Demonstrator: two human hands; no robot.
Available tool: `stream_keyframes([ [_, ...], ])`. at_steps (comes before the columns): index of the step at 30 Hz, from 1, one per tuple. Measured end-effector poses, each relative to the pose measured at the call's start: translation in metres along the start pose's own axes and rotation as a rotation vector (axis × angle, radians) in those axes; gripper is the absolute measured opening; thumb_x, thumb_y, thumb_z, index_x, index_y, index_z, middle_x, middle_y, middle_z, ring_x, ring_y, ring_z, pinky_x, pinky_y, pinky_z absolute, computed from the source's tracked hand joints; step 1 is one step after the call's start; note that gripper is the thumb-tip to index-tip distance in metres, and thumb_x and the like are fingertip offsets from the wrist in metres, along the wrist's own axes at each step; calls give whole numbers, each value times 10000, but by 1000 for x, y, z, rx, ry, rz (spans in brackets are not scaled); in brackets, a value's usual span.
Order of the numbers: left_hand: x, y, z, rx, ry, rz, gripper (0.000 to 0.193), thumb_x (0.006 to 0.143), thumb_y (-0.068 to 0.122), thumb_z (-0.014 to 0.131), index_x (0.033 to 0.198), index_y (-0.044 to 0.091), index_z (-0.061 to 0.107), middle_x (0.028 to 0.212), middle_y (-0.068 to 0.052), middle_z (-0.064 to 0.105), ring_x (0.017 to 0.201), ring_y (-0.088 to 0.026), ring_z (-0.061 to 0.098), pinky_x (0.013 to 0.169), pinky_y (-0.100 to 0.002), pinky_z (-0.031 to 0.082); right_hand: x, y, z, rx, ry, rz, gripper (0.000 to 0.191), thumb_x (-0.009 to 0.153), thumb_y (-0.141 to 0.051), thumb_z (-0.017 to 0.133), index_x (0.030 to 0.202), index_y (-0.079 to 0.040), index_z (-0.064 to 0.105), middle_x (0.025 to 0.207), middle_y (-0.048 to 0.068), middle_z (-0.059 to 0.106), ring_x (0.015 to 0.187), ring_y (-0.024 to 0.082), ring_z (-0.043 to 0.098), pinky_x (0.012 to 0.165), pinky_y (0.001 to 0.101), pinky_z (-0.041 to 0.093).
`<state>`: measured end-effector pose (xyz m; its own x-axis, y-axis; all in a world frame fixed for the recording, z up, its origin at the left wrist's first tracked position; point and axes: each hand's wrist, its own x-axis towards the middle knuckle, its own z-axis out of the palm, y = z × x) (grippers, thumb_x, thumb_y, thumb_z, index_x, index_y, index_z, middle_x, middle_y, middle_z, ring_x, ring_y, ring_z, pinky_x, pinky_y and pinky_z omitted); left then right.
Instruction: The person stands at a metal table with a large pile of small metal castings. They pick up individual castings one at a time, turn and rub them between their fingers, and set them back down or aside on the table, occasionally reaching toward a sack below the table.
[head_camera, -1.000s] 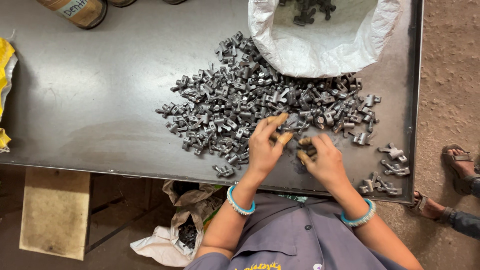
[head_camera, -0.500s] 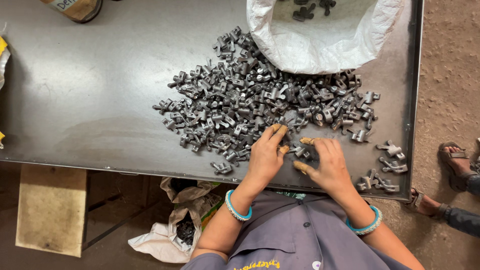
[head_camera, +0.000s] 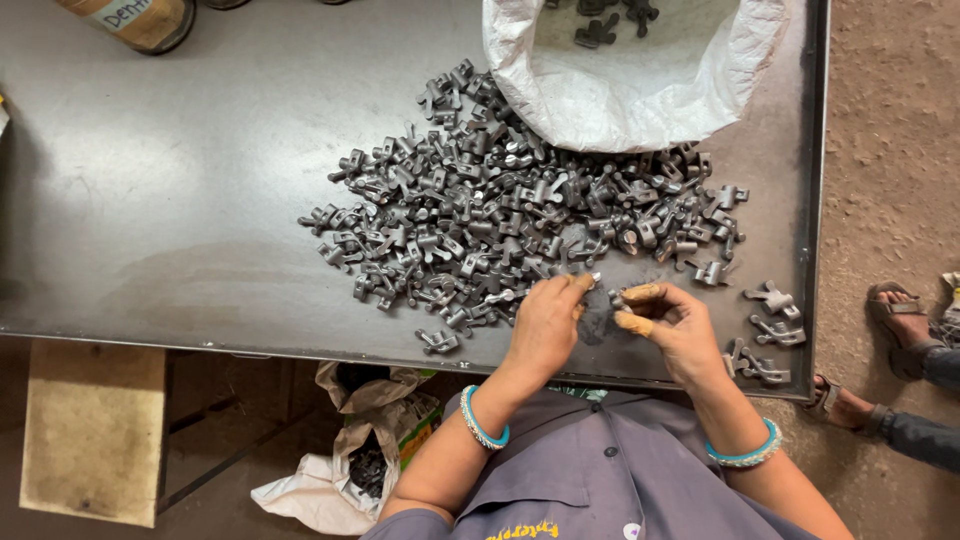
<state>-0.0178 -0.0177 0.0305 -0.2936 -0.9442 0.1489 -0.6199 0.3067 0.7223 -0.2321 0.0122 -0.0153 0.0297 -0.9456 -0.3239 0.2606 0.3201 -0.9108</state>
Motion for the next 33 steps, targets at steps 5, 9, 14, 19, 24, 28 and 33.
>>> stream_keyframes([
  [5,-2,6,0,-252,-20,-50,405,777,32,754,1180,46,710,1055,-135,727,972,-344,695,844,-399,559,1,21,-23,439,-66,275,274,868,-120,786,1106,-59,665,1013,40,720,885,150,669,751,324,558],
  [9,-4,4,-9,-345,65,-180,251,882,54,728,1133,51,736,1033,-120,752,872,-285,728,738,-352,573,2,27,-24,605,-126,344,272,927,-192,764,1155,-74,674,988,31,704,864,151,656,737,353,556],
  [14,-10,-3,-5,-579,59,-280,182,965,109,720,1127,28,732,938,-70,768,793,-137,733,695,-282,567,4,23,-19,460,-38,410,301,930,-234,700,1152,-31,687,945,49,718,806,147,670,661,320,555],
  [19,-3,-2,19,-836,-61,-481,224,873,153,806,1019,32,688,828,-48,707,679,-36,627,573,-228,511,1,24,-11,241,0,276,260,983,-185,701,1128,31,712,906,74,718,727,132,635,596,250,496],
  [24,27,-9,0,-873,-295,-518,246,849,191,815,939,18,666,769,-53,689,598,-91,658,509,-263,517,4,13,-3,-5,15,-80,202,914,-29,734,1099,29,679,1026,58,734,912,100,689,827,242,577],
  [28,79,-12,-28,-382,-177,-298,296,819,198,882,961,-16,736,817,-124,752,731,-193,706,625,-298,555,10,-9,19,-114,85,-159,211,932,-22,744,1128,9,672,1082,58,711,961,100,668,876,256,558],
  [33,109,-4,-33,-1394,155,-190,475,991,72,647,1440,15,503,1160,-170,750,954,-228,754,800,-324,617,5,-35,53,-924,-20,-622,315,798,-82,793,1101,-44,714,1206,118,705,1127,296,618,981,395,496],
])
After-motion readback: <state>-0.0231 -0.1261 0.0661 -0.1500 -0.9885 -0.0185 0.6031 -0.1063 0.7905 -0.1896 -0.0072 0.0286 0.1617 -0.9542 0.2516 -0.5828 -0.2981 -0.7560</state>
